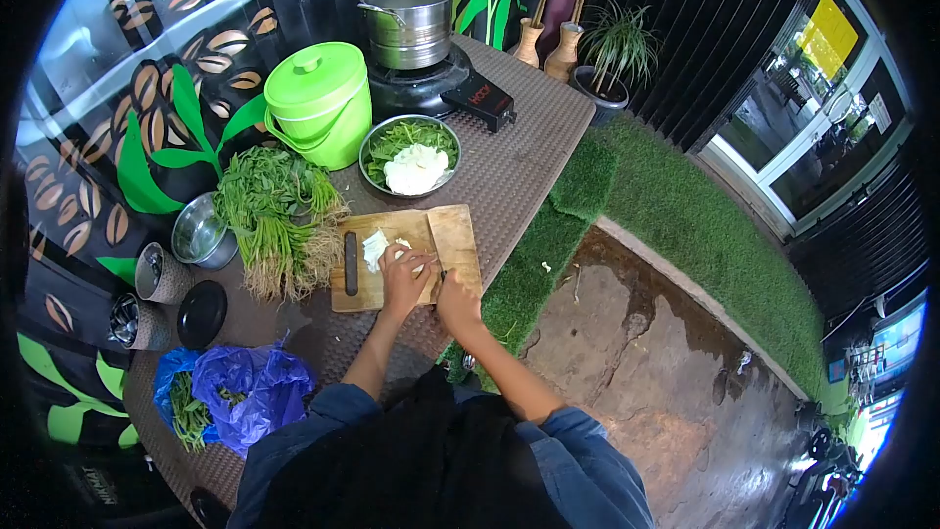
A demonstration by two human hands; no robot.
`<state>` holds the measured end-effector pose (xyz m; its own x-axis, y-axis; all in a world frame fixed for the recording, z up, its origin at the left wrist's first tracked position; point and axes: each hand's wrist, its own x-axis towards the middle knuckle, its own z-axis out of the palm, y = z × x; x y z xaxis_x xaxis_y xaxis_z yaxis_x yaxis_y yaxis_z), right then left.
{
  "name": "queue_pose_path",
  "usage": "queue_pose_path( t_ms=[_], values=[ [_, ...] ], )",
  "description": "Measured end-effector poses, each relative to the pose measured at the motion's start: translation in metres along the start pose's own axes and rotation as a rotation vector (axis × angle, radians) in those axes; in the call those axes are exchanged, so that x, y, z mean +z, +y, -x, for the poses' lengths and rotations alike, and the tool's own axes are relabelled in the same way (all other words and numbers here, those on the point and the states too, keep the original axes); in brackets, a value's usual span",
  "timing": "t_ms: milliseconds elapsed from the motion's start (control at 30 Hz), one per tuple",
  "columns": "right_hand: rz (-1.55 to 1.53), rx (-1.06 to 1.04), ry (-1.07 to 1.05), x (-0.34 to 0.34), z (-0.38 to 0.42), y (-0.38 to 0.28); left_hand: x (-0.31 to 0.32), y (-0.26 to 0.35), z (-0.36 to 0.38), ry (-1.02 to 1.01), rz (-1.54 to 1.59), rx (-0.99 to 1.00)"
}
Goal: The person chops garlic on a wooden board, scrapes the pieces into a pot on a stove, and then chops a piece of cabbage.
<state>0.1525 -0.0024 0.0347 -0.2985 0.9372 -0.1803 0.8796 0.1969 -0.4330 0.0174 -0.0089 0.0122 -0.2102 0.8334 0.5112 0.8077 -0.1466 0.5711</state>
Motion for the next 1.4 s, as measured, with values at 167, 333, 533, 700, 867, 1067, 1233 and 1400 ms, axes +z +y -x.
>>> queue_pose_path(
  t_ms=[167, 333, 533, 700, 867, 1067, 1233, 1400],
  values=[
    [-0.037, 0.001, -0.007, -0.012, 0.015, -0.001, 0.001, 0.000, -0.001, 0.005, 0.033, -0.036],
    [-0.018, 0.047, -0.008, -0.004, 0.006, -0.006, 0.001, -0.001, -0.001, 0.035, 0.038, -0.012],
    [-0.011, 0.029, -0.032, -0.009, 0.015, -0.004, 0.002, -0.001, -0.001, 0.023, 0.026, -0.039],
    [-0.043, 0.037, -0.045, -0.009, 0.003, -0.010, 0.005, -0.006, 0.001, 0.051, 0.048, -0.019],
    [-0.018, 0.035, -0.049, -0.009, 0.008, -0.006, 0.005, -0.005, 0.001, 0.042, 0.050, -0.046],
    [0.027, 0.009, 0.026, 0.003, -0.003, -0.006, 0.005, -0.006, 0.001, 0.044, 0.053, -0.040],
    [0.053, -0.043, 0.090, 0.003, 0.009, -0.007, 0.007, -0.008, 0.000, 0.043, 0.048, -0.039],
    [0.095, -0.042, 0.034, 0.001, -0.006, -0.001, 0.009, -0.009, 0.001, 0.058, 0.067, -0.041]
  ],
)
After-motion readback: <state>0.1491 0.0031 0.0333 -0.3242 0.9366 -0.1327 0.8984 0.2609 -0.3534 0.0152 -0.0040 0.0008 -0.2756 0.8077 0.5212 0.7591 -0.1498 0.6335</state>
